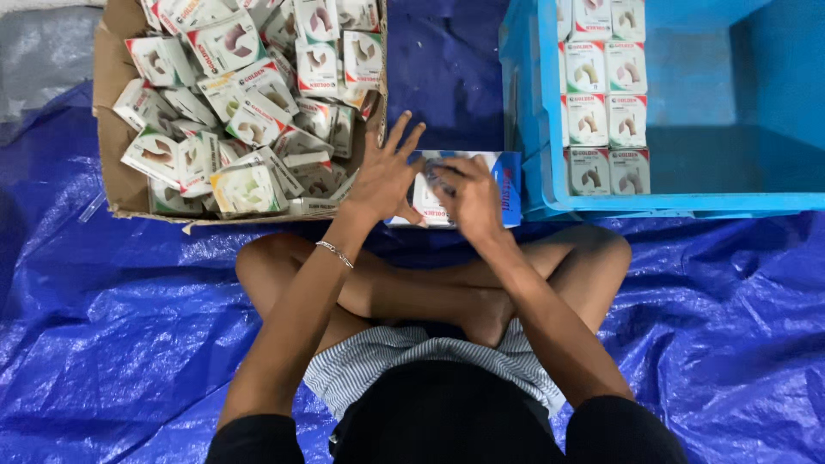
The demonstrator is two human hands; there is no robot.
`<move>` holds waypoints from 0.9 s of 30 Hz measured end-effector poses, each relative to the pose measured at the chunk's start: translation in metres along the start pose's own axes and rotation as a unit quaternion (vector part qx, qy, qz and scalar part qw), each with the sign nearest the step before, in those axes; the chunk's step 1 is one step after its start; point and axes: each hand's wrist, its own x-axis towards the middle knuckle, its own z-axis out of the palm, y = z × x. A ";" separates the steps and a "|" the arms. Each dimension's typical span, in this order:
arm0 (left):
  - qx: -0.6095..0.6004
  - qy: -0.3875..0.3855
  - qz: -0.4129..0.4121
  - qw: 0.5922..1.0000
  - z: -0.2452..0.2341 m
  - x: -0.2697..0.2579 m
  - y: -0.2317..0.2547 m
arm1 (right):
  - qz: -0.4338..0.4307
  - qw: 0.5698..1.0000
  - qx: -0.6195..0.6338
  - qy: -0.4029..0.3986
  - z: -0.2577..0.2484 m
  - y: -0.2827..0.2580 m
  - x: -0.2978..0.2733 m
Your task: The person sits on a blue tarp and wipes the surfaces of small white product boxes with a dark cloth. They pick up boxes from a cardboard carton, wipe them, and place them into a blue plastic crate. The person repeats this process for several boxes.
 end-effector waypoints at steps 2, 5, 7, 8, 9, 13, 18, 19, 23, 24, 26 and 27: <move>0.002 -0.005 0.000 1.000 0.003 0.001 0.001 | 0.001 1.000 0.011 -0.018 -0.008 -0.022 -0.005; 0.004 -0.005 0.000 1.000 0.004 0.000 -0.003 | -0.004 0.999 0.028 -0.042 -0.006 -0.024 -0.024; -0.002 -0.004 0.004 1.000 0.007 0.001 -0.002 | -0.002 0.998 0.032 -0.052 -0.010 -0.017 -0.036; -0.005 -0.007 0.007 1.000 0.009 0.002 -0.002 | 0.024 0.998 0.029 -0.050 -0.016 -0.014 -0.038; -0.006 -0.009 0.009 1.000 0.011 0.003 -0.004 | 0.048 0.997 0.027 -0.048 -0.021 -0.011 -0.037; 0.004 -0.019 0.007 1.000 0.014 0.002 -0.001 | 0.056 0.998 0.002 -0.004 -0.024 -0.006 -0.016; 0.005 -0.019 -0.004 1.000 0.010 0.003 -0.001 | 0.034 0.999 0.002 0.003 0.006 -0.003 -0.007; 0.006 -0.019 -0.003 1.000 0.009 0.002 -0.001 | 0.035 0.999 0.001 0.004 0.000 -0.013 -0.010; -0.010 -0.027 0.000 1.000 0.006 0.002 0.000 | 0.027 0.997 0.053 -0.056 -0.018 -0.023 -0.021; -0.014 -0.032 -0.001 0.999 0.006 0.002 0.000 | 0.034 0.996 0.053 -0.064 -0.020 -0.019 -0.025; -0.012 -0.028 -0.003 1.000 0.005 0.003 -0.001 | 0.056 0.996 0.045 -0.060 -0.025 -0.015 -0.011; -0.012 -0.026 0.001 1.000 0.005 0.002 0.002 | 0.085 0.994 0.035 -0.055 -0.029 -0.015 -0.009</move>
